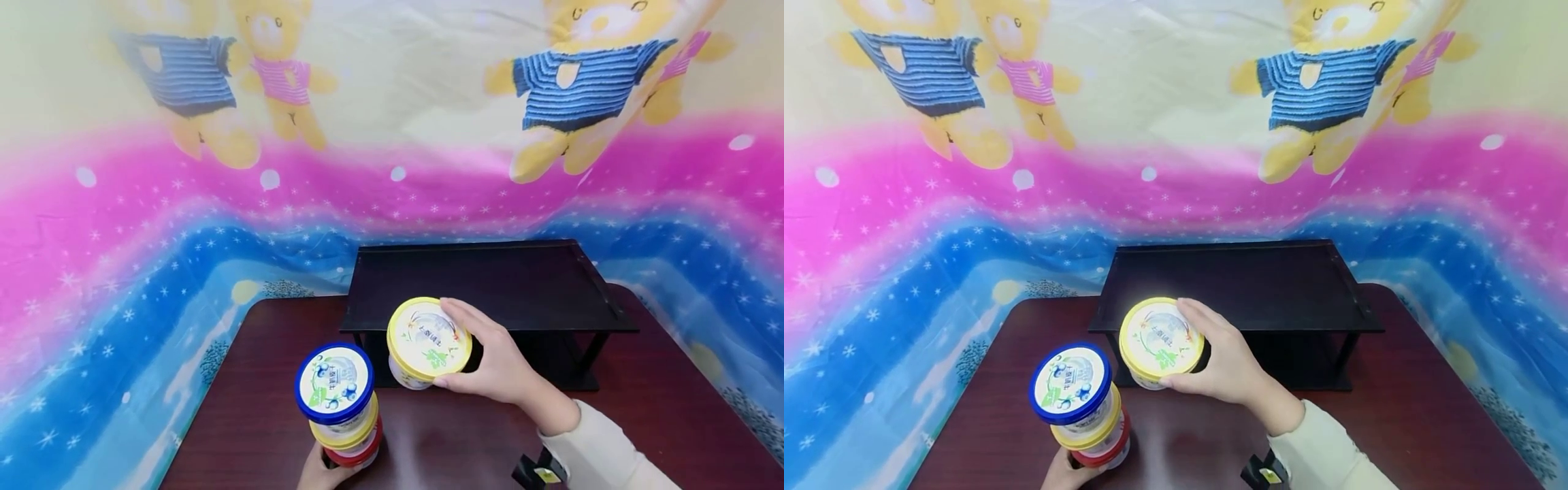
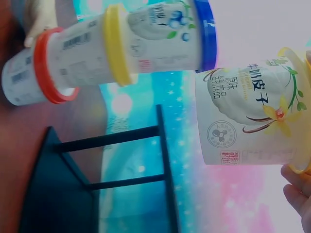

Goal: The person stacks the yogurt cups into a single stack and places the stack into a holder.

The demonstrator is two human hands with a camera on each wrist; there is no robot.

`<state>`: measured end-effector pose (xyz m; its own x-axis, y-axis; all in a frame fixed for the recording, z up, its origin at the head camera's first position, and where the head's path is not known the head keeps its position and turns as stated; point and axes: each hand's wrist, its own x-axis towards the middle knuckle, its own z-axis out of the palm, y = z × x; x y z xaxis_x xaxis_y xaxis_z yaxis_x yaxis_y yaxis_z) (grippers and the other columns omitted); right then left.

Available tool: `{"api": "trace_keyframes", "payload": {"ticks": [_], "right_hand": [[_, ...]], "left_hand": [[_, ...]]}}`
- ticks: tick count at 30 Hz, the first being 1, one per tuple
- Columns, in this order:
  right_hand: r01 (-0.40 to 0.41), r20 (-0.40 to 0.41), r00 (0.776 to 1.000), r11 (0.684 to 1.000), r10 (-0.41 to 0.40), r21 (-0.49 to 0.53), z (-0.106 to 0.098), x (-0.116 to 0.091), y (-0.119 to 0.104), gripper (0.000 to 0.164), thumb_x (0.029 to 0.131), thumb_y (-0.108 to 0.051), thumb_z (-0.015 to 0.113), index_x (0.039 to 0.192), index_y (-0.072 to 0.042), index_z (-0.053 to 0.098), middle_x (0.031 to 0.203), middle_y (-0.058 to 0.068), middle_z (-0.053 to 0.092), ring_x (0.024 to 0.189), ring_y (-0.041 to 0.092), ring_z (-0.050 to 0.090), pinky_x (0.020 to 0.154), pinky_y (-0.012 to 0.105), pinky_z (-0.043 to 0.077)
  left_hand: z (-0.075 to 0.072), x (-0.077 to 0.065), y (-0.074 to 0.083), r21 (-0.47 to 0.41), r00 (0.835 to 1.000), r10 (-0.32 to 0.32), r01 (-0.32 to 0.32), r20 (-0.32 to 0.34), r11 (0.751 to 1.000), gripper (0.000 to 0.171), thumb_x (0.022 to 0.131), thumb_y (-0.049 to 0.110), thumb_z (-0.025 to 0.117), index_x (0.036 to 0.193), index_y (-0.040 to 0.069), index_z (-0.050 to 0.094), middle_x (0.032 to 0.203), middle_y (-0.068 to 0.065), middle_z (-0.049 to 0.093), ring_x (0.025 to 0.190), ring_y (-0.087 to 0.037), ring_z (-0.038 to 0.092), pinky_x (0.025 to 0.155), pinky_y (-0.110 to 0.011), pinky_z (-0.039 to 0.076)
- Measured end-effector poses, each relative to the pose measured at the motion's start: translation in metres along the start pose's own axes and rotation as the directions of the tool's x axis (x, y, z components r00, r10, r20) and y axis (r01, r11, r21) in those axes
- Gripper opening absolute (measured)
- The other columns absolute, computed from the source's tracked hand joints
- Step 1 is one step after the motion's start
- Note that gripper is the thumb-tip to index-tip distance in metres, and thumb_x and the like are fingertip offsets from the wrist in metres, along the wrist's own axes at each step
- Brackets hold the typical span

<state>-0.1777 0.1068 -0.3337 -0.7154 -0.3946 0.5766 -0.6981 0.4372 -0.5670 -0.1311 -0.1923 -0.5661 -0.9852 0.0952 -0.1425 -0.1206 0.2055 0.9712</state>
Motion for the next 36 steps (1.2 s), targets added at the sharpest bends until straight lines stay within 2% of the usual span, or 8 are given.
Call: {"api": "trace_keyframes", "payload": {"ticks": [7, 17, 25, 30, 36], "right_hand": [[0.018, 0.026, 0.999, 0.999, -0.019, 0.04, -0.002, 0.023, -0.013, 0.086, 0.056, -0.026, 0.08, 0.129, -0.008, 0.038, 0.131, 0.004, 0.036, 0.116, 0.018, 0.035, 0.084, 0.04, 0.04], [0.025, 0.046, 0.998, 0.992, -0.031, 0.127, 0.009, 0.046, -0.03, 0.082, 0.06, -0.021, 0.079, 0.129, -0.006, 0.038, 0.132, 0.007, 0.035, 0.118, 0.019, 0.032, 0.08, 0.035, 0.043], [-0.026, 0.084, 0.996, 0.971, 0.006, 0.237, 0.027, 0.053, -0.035, 0.081, 0.062, -0.022, 0.078, 0.131, -0.011, 0.036, 0.134, 0.002, 0.033, 0.12, 0.013, 0.029, 0.084, 0.033, 0.041], [-0.039, 0.126, 0.992, 0.964, 0.006, 0.262, 0.036, 0.056, -0.041, 0.082, 0.062, -0.022, 0.077, 0.132, -0.014, 0.035, 0.134, 0.0, 0.031, 0.12, 0.012, 0.028, 0.085, 0.034, 0.04], [-0.056, 0.19, 0.982, 0.961, 0.004, 0.27, 0.045, 0.06, -0.047, 0.084, 0.062, -0.025, 0.077, 0.132, -0.013, 0.034, 0.135, -0.003, 0.029, 0.12, 0.01, 0.027, 0.088, 0.035, 0.038]], "left_hand": [[0.0, 0.0, 0.0, 0.036, 1.0, 0.015, -0.015, -0.017, 0.999, 0.068, 0.066, 0.025, 0.075, 0.12, 0.005, 0.037, 0.113, -0.011, 0.049, 0.103, -0.026, 0.044, 0.083, -0.038, 0.035], [0.001, 0.0, 0.003, 0.031, 1.0, 0.025, -0.025, -0.019, 0.999, 0.067, 0.066, 0.022, 0.075, 0.119, 0.004, 0.038, 0.112, -0.011, 0.05, 0.103, -0.025, 0.045, 0.083, -0.038, 0.035], [0.001, 0.0, 0.001, 0.003, 1.0, 0.026, -0.026, -0.014, 1.0, 0.068, 0.066, 0.021, 0.075, 0.12, 0.004, 0.037, 0.113, -0.012, 0.049, 0.104, -0.026, 0.044, 0.084, -0.039, 0.035], [0.001, 0.0, -0.002, 0.016, 0.999, 0.035, -0.034, -0.021, 0.999, 0.068, 0.065, 0.024, 0.075, 0.119, 0.005, 0.038, 0.112, -0.011, 0.05, 0.103, -0.026, 0.045, 0.084, -0.039, 0.035], [0.001, -0.001, -0.002, 0.041, 0.998, 0.062, -0.061, -0.022, 0.997, 0.067, 0.065, 0.02, 0.075, 0.119, 0.004, 0.038, 0.111, -0.012, 0.051, 0.101, -0.024, 0.046, 0.083, -0.035, 0.036]]}}
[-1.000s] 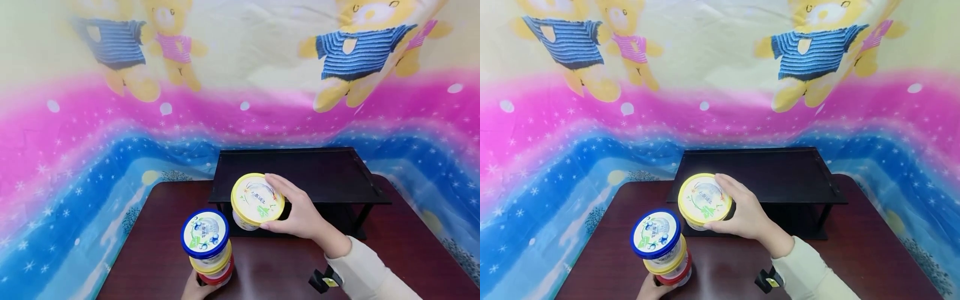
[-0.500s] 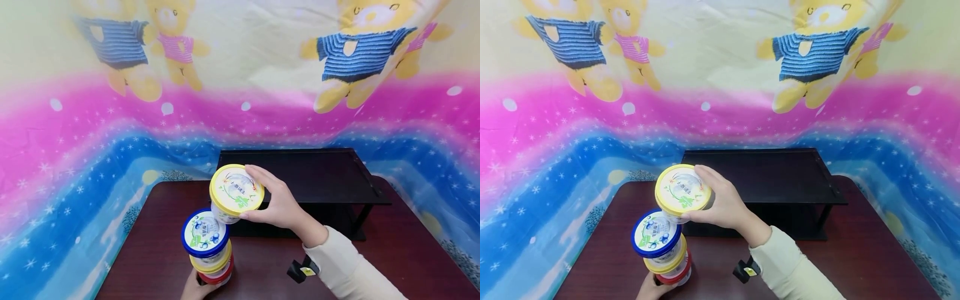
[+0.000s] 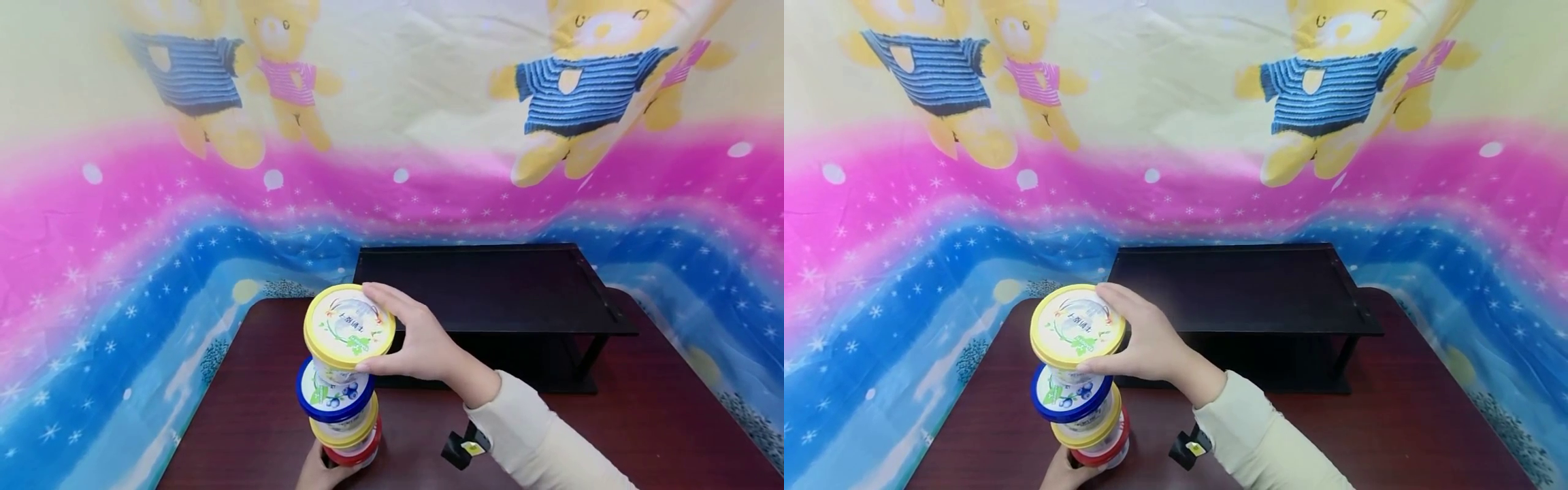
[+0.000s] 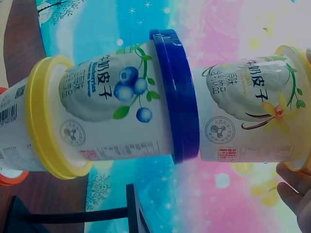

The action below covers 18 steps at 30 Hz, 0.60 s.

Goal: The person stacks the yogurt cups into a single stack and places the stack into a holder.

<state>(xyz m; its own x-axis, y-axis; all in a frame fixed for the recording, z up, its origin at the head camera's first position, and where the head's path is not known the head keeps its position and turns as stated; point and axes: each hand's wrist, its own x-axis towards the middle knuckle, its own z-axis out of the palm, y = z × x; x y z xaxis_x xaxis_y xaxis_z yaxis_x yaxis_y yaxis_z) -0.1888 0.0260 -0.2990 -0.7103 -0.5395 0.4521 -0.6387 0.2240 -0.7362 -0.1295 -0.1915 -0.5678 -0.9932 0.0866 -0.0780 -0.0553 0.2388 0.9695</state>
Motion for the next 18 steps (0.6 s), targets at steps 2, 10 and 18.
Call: {"api": "trace_keyframes", "payload": {"ticks": [2, 10, 18], "right_hand": [[-0.003, 0.019, 1.0, 1.0, 0.003, -0.003, 0.003, 0.002, 0.0, 0.084, 0.062, -0.025, 0.078, 0.133, -0.012, 0.033, 0.135, -0.005, 0.029, 0.12, 0.009, 0.027, 0.088, 0.034, 0.037], [0.004, 0.079, 0.997, 1.0, -0.001, -0.028, 0.01, 0.007, -0.007, 0.084, 0.063, -0.027, 0.077, 0.133, -0.012, 0.033, 0.136, -0.004, 0.028, 0.121, 0.009, 0.025, 0.089, 0.035, 0.037], [0.006, 0.121, 0.993, 0.986, 0.014, -0.164, 0.012, 0.01, -0.018, 0.087, 0.06, -0.04, 0.076, 0.132, -0.015, 0.034, 0.134, -0.009, 0.03, 0.118, 0.01, 0.027, 0.088, 0.037, 0.036]], "left_hand": [[0.0, 0.0, 0.001, -0.016, 1.0, -0.007, 0.007, 0.001, 1.0, 0.067, 0.065, 0.02, 0.075, 0.119, 0.005, 0.037, 0.111, -0.011, 0.051, 0.101, -0.024, 0.047, 0.083, -0.034, 0.036], [0.001, 0.0, 0.0, -0.063, 1.0, 0.017, -0.016, 0.01, 0.998, 0.067, 0.066, 0.02, 0.075, 0.119, 0.005, 0.036, 0.11, -0.01, 0.051, 0.099, -0.022, 0.049, 0.082, -0.033, 0.038], [0.002, 0.0, -0.004, -0.108, 0.994, 0.111, -0.111, -0.008, 0.988, 0.064, 0.066, 0.009, 0.074, 0.119, 0.008, 0.037, 0.111, -0.009, 0.052, 0.098, -0.015, 0.05, 0.084, -0.025, 0.037]]}}
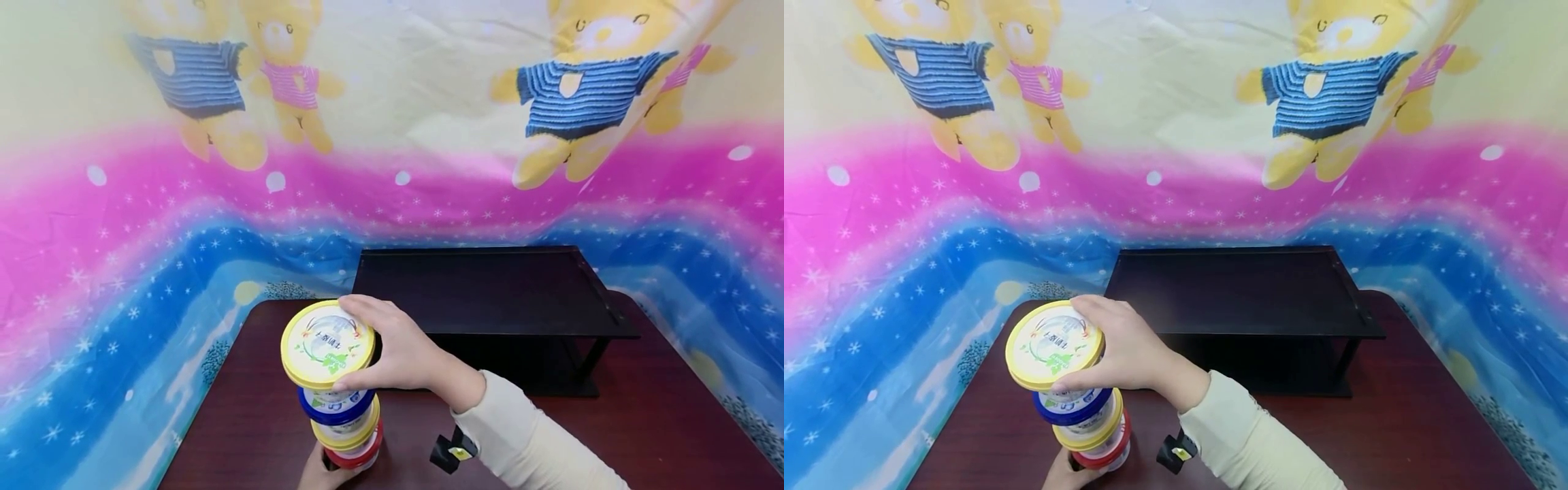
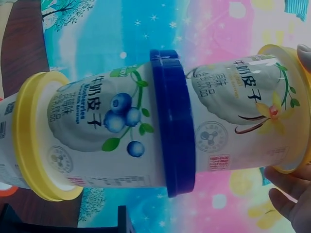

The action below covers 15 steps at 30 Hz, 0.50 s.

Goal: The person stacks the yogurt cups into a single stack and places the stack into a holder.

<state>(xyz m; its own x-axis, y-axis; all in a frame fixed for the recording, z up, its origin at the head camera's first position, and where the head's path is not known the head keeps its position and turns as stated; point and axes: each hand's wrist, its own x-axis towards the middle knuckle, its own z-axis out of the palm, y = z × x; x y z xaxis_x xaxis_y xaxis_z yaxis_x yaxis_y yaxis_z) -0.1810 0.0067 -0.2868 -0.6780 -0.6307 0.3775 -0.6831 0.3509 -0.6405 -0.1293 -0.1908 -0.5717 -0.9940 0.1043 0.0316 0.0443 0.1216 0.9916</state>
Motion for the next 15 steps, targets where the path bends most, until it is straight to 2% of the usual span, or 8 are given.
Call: {"api": "trace_keyframes", "payload": {"ticks": [5, 12, 15], "right_hand": [[-0.002, 0.04, 0.999, 0.999, 0.004, -0.046, -0.0018, 0.0021, -0.0038, 0.087, 0.06, -0.044, 0.074, 0.132, -0.015, 0.035, 0.134, -0.007, 0.031, 0.118, 0.012, 0.028, 0.088, 0.038, 0.035], [-0.036, 0.084, 0.996, 0.999, 0.035, 0.011, 0.0002, 0.0027, -0.0022, 0.086, 0.064, -0.042, 0.072, 0.134, -0.018, 0.03, 0.135, -0.008, 0.027, 0.119, 0.011, 0.026, 0.089, 0.037, 0.035], [-0.027, 0.085, 0.996, 0.999, 0.025, 0.021, 0.0013, 0.0031, -0.0005, 0.087, 0.064, -0.041, 0.072, 0.135, -0.018, 0.028, 0.135, -0.008, 0.026, 0.12, 0.011, 0.025, 0.09, 0.038, 0.035]], "left_hand": [[-0.0016, 0.0013, 0.0006, 0.018, 1.0, -0.028, 0.028, 0.011, 0.999, 0.064, 0.067, 0.012, 0.074, 0.119, 0.008, 0.037, 0.11, -0.008, 0.052, 0.097, -0.013, 0.05, 0.083, -0.024, 0.037], [0.0001, 0.0005, -0.002, -0.017, 0.999, 0.034, -0.034, 0.005, 0.999, 0.06, 0.065, 0.005, 0.073, 0.116, 0.005, 0.04, 0.106, -0.008, 0.055, 0.095, -0.014, 0.052, 0.083, -0.024, 0.039], [0.0006, 0.0004, -0.0027, -0.02, 0.999, 0.035, -0.035, -0.004, 0.999, 0.06, 0.065, 0.003, 0.073, 0.115, 0.005, 0.04, 0.105, -0.008, 0.056, 0.094, -0.014, 0.052, 0.083, -0.024, 0.038]]}}
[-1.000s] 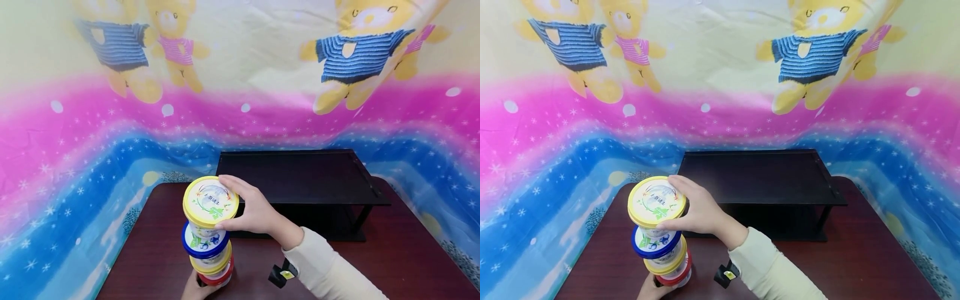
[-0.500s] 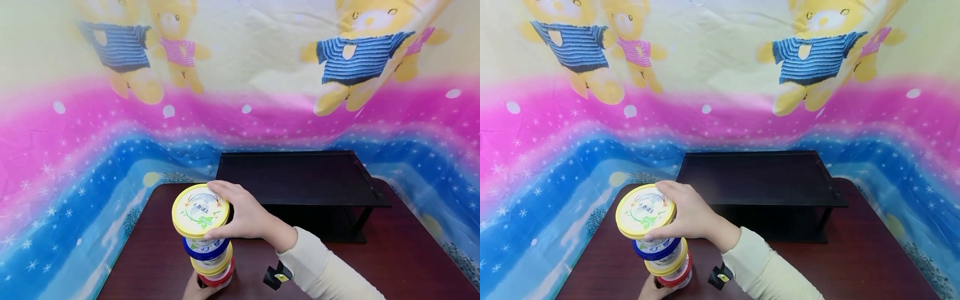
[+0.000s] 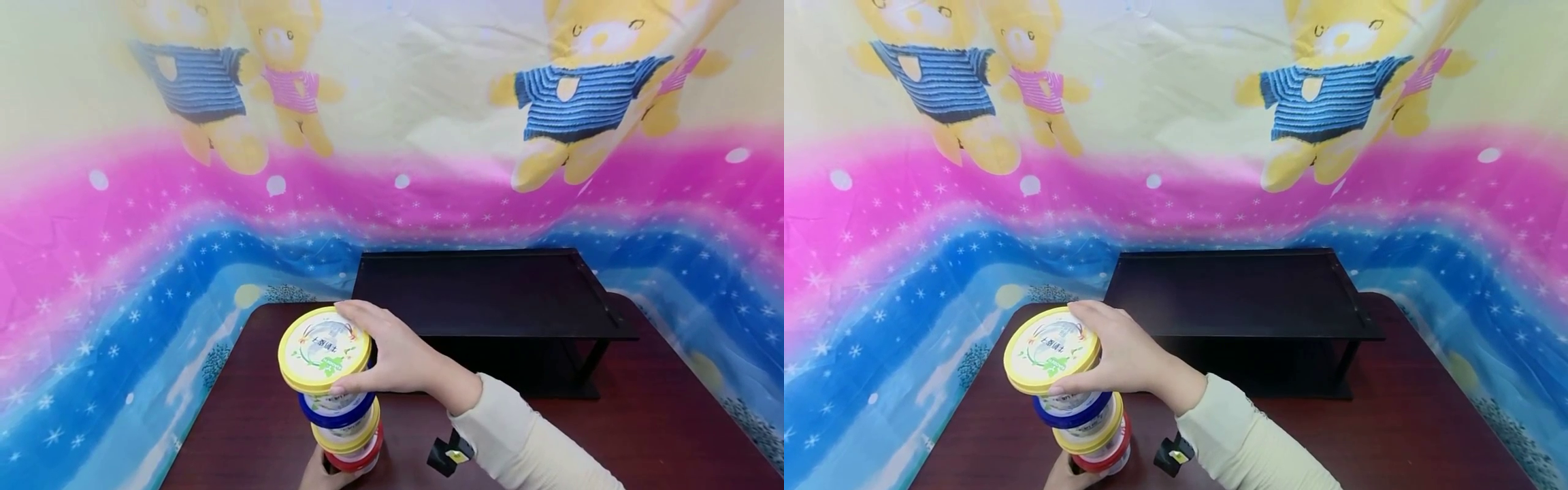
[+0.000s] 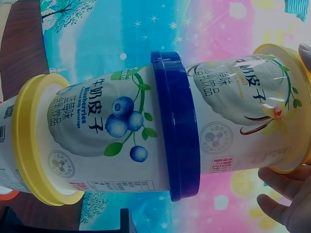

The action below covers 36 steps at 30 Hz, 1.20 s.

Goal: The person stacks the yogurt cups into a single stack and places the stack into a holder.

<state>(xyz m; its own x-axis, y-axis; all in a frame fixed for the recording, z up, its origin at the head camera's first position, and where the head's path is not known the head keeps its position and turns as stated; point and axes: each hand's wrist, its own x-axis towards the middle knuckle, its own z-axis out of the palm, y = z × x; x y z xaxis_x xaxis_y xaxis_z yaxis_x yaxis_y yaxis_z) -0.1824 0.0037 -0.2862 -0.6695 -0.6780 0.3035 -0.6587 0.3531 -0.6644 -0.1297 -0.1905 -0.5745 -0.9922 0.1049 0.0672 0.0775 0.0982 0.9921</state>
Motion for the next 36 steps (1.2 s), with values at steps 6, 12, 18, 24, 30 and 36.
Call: {"api": "trace_keyframes", "payload": {"ticks": [6, 12, 18, 24, 30, 36], "right_hand": [[-0.007, -0.009, 1.0, 1.0, 0.007, 0.005, 0.0, -0.001, 0.001, 0.089, 0.064, -0.042, 0.072, 0.136, -0.02, 0.024, 0.137, -0.009, 0.023, 0.122, 0.011, 0.021, 0.091, 0.042, 0.032], [0.016, -0.042, 0.999, 0.999, -0.015, 0.029, -0.001, -0.004, 0.001, 0.09, 0.065, -0.038, 0.073, 0.137, -0.02, 0.021, 0.139, -0.011, 0.019, 0.124, 0.012, 0.017, 0.093, 0.046, 0.027], [0.039, -0.093, 0.995, 0.999, -0.036, 0.031, -0.001, -0.008, 0.008, 0.083, 0.068, -0.035, 0.072, 0.135, -0.021, 0.026, 0.137, -0.01, 0.025, 0.123, 0.011, 0.022, 0.092, 0.046, 0.029], [0.04, -0.152, 0.988, 0.994, -0.024, 0.102, -0.005, -0.015, 0.017, 0.069, 0.074, -0.031, 0.068, 0.133, -0.021, 0.032, 0.134, -0.008, 0.031, 0.122, 0.009, 0.026, 0.092, 0.045, 0.03], [0.074, -0.212, 0.976, 0.99, -0.047, 0.123, -0.011, -0.027, 0.029, 0.06, 0.078, -0.03, 0.063, 0.131, -0.02, 0.035, 0.131, -0.004, 0.036, 0.12, 0.012, 0.029, 0.093, 0.046, 0.028], [0.073, -0.262, 0.964, 0.992, -0.044, 0.103, -0.019, -0.043, 0.044, 0.057, 0.08, -0.025, 0.062, 0.13, -0.017, 0.037, 0.129, 0.001, 0.039, 0.119, 0.015, 0.033, 0.092, 0.047, 0.029]], "left_hand": [[0.0, 0.001, 0.001, 0.005, 1.0, -0.028, 0.028, 0.003, 1.0, 0.061, 0.066, 0.006, 0.073, 0.116, 0.005, 0.039, 0.106, -0.009, 0.054, 0.095, -0.013, 0.051, 0.083, -0.024, 0.038], [0.001, 0.001, 0.002, 0.019, 1.0, -0.018, 0.018, -0.002, 1.0, 0.063, 0.065, 0.005, 0.074, 0.117, 0.005, 0.039, 0.107, -0.008, 0.054, 0.095, -0.012, 0.051, 0.083, -0.024, 0.038], [0.001, 0.001, 0.003, 0.059, 1.0, -0.029, 0.03, -0.006, 0.998, 0.064, 0.065, 0.008, 0.074, 0.117, 0.005, 0.039, 0.107, -0.008, 0.053, 0.095, -0.01, 0.05, 0.083, -0.024, 0.038], [0.0, 0.001, 0.002, 0.041, 0.998, -0.066, 0.065, 0.005, 0.997, 0.063, 0.065, 0.009, 0.074, 0.117, 0.003, 0.039, 0.108, -0.01, 0.053, 0.095, -0.01, 0.05, 0.082, -0.023, 0.037], [-0.001, 0.002, 0.002, 0.029, 0.994, -0.102, 0.101, 0.037, 0.994, 0.062, 0.066, 0.013, 0.074, 0.116, 0.002, 0.038, 0.109, -0.013, 0.051, 0.095, -0.011, 0.051, 0.081, -0.023, 0.038], [-0.002, 0.001, 0.002, -0.017, 0.997, -0.068, 0.068, 0.043, 0.998, 0.06, 0.067, 0.006, 0.072, 0.116, 0.0, 0.038, 0.108, -0.015, 0.052, 0.096, -0.013, 0.051, 0.082, -0.024, 0.038]]}}
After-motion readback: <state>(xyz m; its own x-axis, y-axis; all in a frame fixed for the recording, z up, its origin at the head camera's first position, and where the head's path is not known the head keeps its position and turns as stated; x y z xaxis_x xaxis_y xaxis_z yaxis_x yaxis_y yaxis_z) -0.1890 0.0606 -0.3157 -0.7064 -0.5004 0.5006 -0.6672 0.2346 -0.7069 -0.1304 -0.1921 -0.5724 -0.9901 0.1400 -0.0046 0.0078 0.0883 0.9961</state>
